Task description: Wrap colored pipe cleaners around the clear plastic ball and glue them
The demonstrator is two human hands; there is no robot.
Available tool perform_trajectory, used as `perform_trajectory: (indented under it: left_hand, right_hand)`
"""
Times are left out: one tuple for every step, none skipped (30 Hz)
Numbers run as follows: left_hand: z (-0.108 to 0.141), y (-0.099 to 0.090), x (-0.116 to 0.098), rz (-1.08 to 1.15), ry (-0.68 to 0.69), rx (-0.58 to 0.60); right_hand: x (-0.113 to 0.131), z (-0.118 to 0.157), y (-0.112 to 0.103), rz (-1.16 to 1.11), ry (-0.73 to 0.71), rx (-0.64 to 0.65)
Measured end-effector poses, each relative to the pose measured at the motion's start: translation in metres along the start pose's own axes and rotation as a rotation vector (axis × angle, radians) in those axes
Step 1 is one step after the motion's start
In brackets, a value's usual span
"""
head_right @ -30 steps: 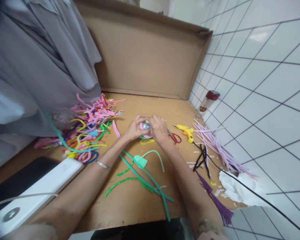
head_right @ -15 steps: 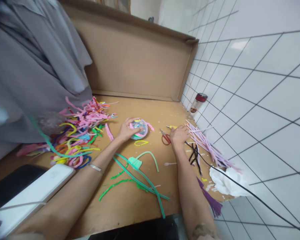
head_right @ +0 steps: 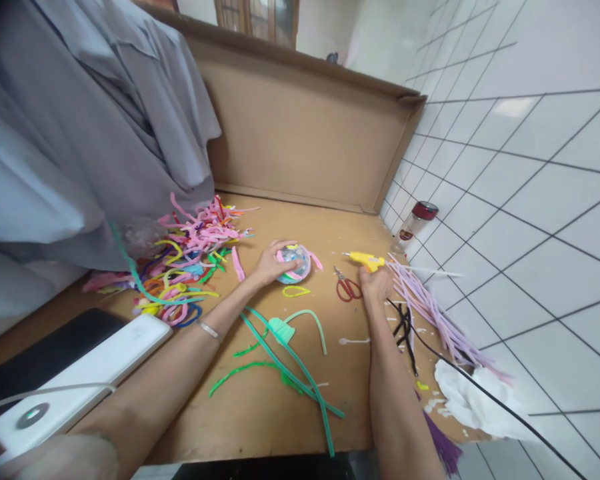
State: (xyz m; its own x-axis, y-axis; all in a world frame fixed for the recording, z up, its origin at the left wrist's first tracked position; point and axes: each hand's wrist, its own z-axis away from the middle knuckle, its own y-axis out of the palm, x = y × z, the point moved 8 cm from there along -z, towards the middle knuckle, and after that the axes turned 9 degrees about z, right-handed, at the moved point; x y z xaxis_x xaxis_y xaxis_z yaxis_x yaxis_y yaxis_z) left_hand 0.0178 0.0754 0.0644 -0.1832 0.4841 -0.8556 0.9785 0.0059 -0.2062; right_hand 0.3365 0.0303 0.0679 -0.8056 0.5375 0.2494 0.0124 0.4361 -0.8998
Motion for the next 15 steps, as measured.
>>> perform_trajectory:
  left_hand:
    - [0.0, 0.0, 0.0, 0.0, -0.005, 0.0]
    - [0.0, 0.0, -0.001, 0.001, -0.008, 0.003]
    - [0.001, 0.0, -0.002, 0.004, -0.01, 0.009]
    - [0.001, 0.0, -0.002, 0.007, -0.011, 0.015]
    - [0.001, 0.0, -0.003, 0.009, -0.012, 0.02]
    - [0.001, 0.0, -0.004, 0.011, -0.013, 0.025]
    - [0.001, 0.0, -0.005, 0.011, -0.014, 0.028]
    - [0.001, 0.0, -0.005, 0.011, -0.016, 0.029]
    - [0.001, 0.0, -0.005, 0.012, -0.018, 0.031]
    - [0.001, 0.0, -0.005, 0.016, -0.02, 0.035]
    - [0.001, 0.0, -0.004, 0.023, -0.022, 0.036]
    - [0.001, 0.001, -0.003, 0.032, -0.025, 0.034]
    - [0.001, 0.001, -0.003, 0.04, -0.027, 0.029]
    - [0.0, 0.001, -0.002, 0.047, -0.029, 0.023]
    - [0.0, 0.001, -0.001, 0.051, -0.029, 0.018]
  right_hand:
    - [0.005, -0.001, -0.007, -0.058, -0.004, -0.047]
    - [0.011, -0.001, -0.015, -0.111, -0.013, -0.097]
    - [0.019, 0.001, -0.025, -0.202, -0.038, -0.176]
    - [0.027, 0.004, -0.034, -0.285, -0.064, -0.238]
    - [0.035, 0.007, -0.041, -0.351, -0.092, -0.272]
    - [0.045, 0.011, -0.048, -0.402, -0.141, -0.291]
    - [0.056, 0.015, -0.054, -0.438, -0.21, -0.302]
    - [0.067, 0.02, -0.059, -0.446, -0.279, -0.304]
    - [0.079, 0.024, -0.064, -0.435, -0.349, -0.297]
    - [0.089, 0.028, -0.068, -0.417, -0.417, -0.288]
    - [0.097, 0.032, -0.071, -0.395, -0.467, -0.286]
    - [0.104, 0.034, -0.074, -0.374, -0.505, -0.291]
    - [0.109, 0.036, -0.077, -0.356, -0.529, -0.3]
    - [0.112, 0.038, -0.079, -0.339, -0.542, -0.312]
    - [0.114, 0.038, -0.08, -0.325, -0.551, -0.323]
